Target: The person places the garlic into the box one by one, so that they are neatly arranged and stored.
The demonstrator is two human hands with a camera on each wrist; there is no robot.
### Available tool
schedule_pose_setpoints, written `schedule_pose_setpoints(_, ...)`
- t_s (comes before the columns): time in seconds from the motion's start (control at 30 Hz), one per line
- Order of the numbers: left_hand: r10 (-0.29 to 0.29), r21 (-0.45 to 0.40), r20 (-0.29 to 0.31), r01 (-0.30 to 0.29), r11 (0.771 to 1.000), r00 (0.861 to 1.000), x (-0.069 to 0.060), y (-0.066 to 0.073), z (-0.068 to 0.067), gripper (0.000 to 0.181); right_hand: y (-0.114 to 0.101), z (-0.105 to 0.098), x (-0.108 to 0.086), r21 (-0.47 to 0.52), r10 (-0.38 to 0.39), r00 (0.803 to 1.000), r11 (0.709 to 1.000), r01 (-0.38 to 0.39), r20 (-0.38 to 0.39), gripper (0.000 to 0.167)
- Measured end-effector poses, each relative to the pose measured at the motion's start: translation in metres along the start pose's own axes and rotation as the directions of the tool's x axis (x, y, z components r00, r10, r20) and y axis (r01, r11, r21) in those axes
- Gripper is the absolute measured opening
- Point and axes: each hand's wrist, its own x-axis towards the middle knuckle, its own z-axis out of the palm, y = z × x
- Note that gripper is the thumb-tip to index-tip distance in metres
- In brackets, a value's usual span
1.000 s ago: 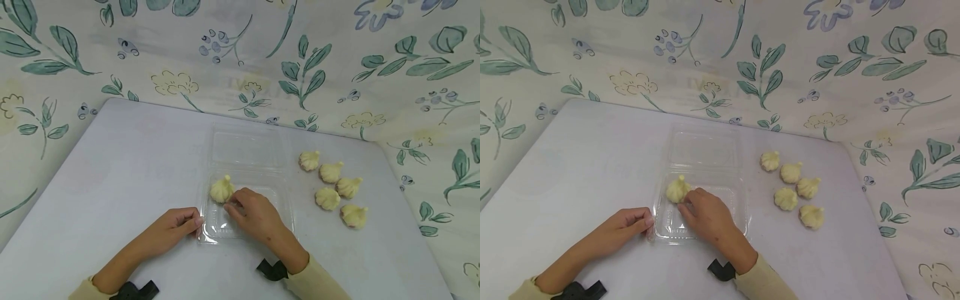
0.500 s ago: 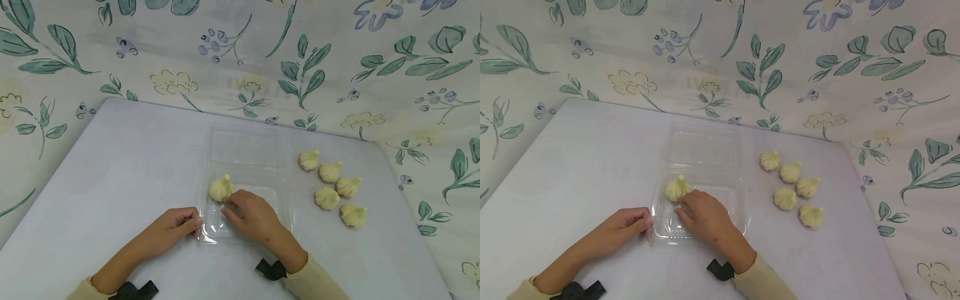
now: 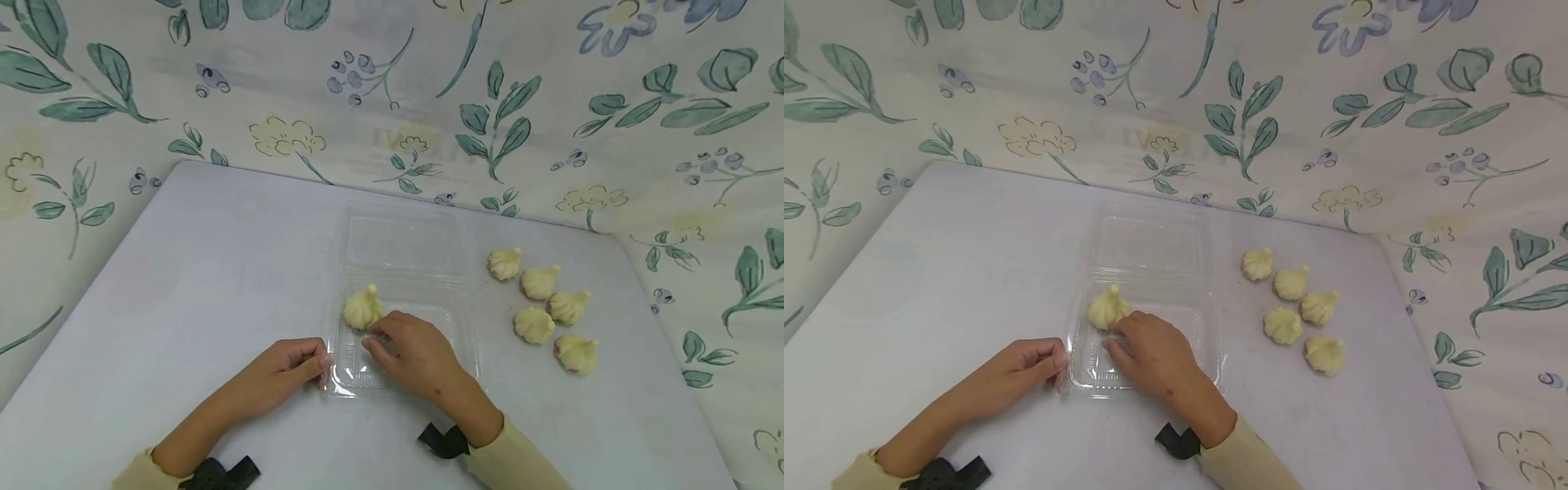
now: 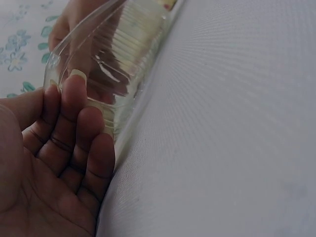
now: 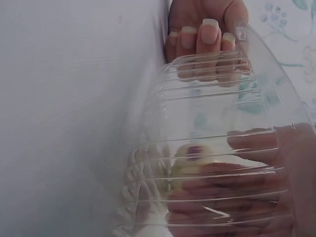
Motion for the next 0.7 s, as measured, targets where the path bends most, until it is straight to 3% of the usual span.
schedule_pose_setpoints(0.37, -0.008, 0.003, 0.001, 0.008, 1.000, 1.000, 0.001, -0.002, 0.000, 0.024, -0.001, -0.005, -0.002, -0.004, 0.006, 1.000, 1.000, -0.006, -0.018, 0.015)
schedule_pose_setpoints(0.7, -0.013, -0.003, 0.005, 0.013, 1.000, 1.000, 0.000, -0.003, -0.001, 0.024, 0.002, -0.024, -0.008, 0.020, 0.021, 0.998, 1.000, -0.020, -0.060, 0.015)
